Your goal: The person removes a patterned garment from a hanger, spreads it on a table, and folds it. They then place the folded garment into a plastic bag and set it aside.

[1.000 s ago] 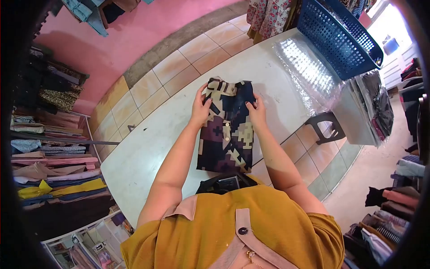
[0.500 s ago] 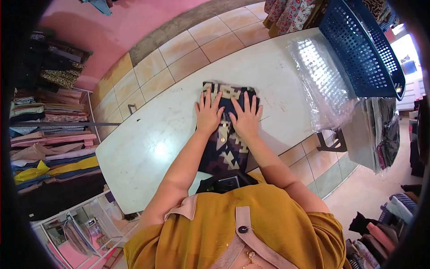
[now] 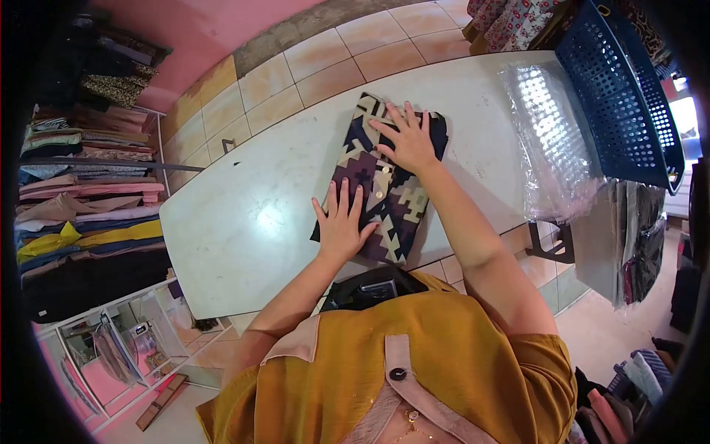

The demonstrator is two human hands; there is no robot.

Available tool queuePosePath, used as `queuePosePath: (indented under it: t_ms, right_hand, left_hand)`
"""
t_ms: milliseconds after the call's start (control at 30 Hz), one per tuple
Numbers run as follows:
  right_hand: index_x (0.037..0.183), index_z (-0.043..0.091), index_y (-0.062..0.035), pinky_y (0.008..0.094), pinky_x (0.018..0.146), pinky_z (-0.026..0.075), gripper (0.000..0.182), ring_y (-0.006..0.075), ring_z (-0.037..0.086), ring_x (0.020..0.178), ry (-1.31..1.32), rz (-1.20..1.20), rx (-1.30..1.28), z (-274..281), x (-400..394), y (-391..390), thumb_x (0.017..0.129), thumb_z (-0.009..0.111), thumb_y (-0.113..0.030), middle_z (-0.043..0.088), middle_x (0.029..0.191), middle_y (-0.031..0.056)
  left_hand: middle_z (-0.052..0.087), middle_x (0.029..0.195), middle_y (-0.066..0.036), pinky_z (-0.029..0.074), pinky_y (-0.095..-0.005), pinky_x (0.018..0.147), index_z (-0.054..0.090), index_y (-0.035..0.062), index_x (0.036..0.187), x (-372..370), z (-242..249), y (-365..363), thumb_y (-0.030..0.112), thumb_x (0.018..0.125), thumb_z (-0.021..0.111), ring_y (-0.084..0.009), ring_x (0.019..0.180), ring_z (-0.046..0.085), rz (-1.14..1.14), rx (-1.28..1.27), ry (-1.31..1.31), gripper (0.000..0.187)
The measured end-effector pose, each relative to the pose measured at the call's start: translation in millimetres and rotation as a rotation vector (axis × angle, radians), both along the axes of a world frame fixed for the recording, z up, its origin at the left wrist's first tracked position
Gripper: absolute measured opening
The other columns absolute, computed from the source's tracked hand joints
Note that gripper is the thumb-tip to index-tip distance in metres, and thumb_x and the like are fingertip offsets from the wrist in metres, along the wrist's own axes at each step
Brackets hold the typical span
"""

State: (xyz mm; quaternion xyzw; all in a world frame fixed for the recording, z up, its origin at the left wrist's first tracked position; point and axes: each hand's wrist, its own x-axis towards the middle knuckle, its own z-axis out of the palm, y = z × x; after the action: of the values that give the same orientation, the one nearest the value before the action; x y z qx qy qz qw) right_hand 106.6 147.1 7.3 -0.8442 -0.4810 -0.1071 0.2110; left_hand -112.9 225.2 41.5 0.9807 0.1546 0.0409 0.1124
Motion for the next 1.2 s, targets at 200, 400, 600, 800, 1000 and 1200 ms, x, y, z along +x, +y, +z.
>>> queuePosePath:
  t_ms: [200, 400, 600, 800, 1000, 1200]
  right_hand:
    - [0.125, 0.046, -0.0375, 0.0573, 0.097, 0.024, 0.051, 0.0373, 0.036, 0.12, 0.035, -0.345, -0.087, -23, 15, -1, 0.077, 0.056, -0.048, 0.035, 0.138, 0.0071]
    - [0.131, 0.038, -0.0361, 0.0571, 0.093, 0.026, 0.055, 0.0375, 0.038, 0.118, 0.258, -0.652, -0.182, -8, -6, -50, 0.08, 0.055, -0.045, 0.032, 0.139, 0.0107]
    - [0.131, 0.04, -0.021, 0.0455, 0.095, 0.031, 0.054, 0.0355, 0.04, 0.117, 0.388, -0.723, 0.225, 3, -13, -121, 0.08, 0.059, -0.029, 0.037, 0.135, 0.0146]
    - [0.096, 0.06, -0.0011, 0.0246, 0.06, 0.046, 0.03, 0.0124, 0.057, 0.066, 1.191, -0.622, 0.527, 23, -61, -155, 0.088, 0.051, -0.029, 0.062, 0.079, 0.0052]
    - [0.101, 0.056, 0.0015, 0.0323, 0.078, 0.048, 0.063, 0.0225, 0.061, 0.086, 2.139, -0.277, 0.41, 16, -133, -107, 0.087, 0.04, -0.058, 0.062, 0.101, 0.0144]
    - [0.115, 0.047, -0.0006, 0.0386, 0.089, 0.043, 0.065, 0.0283, 0.055, 0.1, 2.073, -0.534, 1.524, -9, -96, -100, 0.085, 0.042, -0.058, 0.055, 0.114, 0.0159]
  left_hand:
    - [0.019, 0.144, -0.018, 0.011, -0.0663, 0.098, 0.029, 0.0181, 0.139, 11, -18, 53, 0.039, 0.081, 0.057, -0.0417, 0.132, 0.014, 0.271, 0.036, -0.098, 0.067]
    - [0.039, 0.131, -0.017, 0.037, -0.0279, 0.093, 0.029, 0.0033, 0.136, -31, -38, 57, 0.017, 0.089, 0.053, -0.0186, 0.109, 0.049, 0.742, -1.109, -0.503, 0.055]
    - [0.06, 0.097, -0.005, 0.044, -0.0243, 0.074, 0.045, 0.0063, 0.123, -28, -54, 50, 0.017, 0.089, 0.055, -0.0109, 0.087, 0.054, 0.628, -1.373, -0.33, 0.037]
    - [0.059, 0.087, -0.001, 0.042, -0.0219, 0.068, 0.053, 0.0089, 0.095, -19, -37, 58, 0.019, 0.087, 0.054, -0.0093, 0.073, 0.053, 0.618, -1.708, -0.133, 0.013]
    - [0.06, 0.089, -0.006, 0.053, -0.0241, 0.059, 0.051, 0.0044, 0.097, 0, -5, 52, 0.008, 0.087, 0.043, -0.0142, 0.074, 0.061, 0.72, -2.037, -0.282, 0.013]
    - [0.061, 0.09, -0.004, 0.051, -0.02, 0.052, 0.05, 0.0053, 0.108, -9, -29, 65, 0.001, 0.082, 0.042, -0.0114, 0.069, 0.062, 0.626, -2.029, -0.159, 0.027]
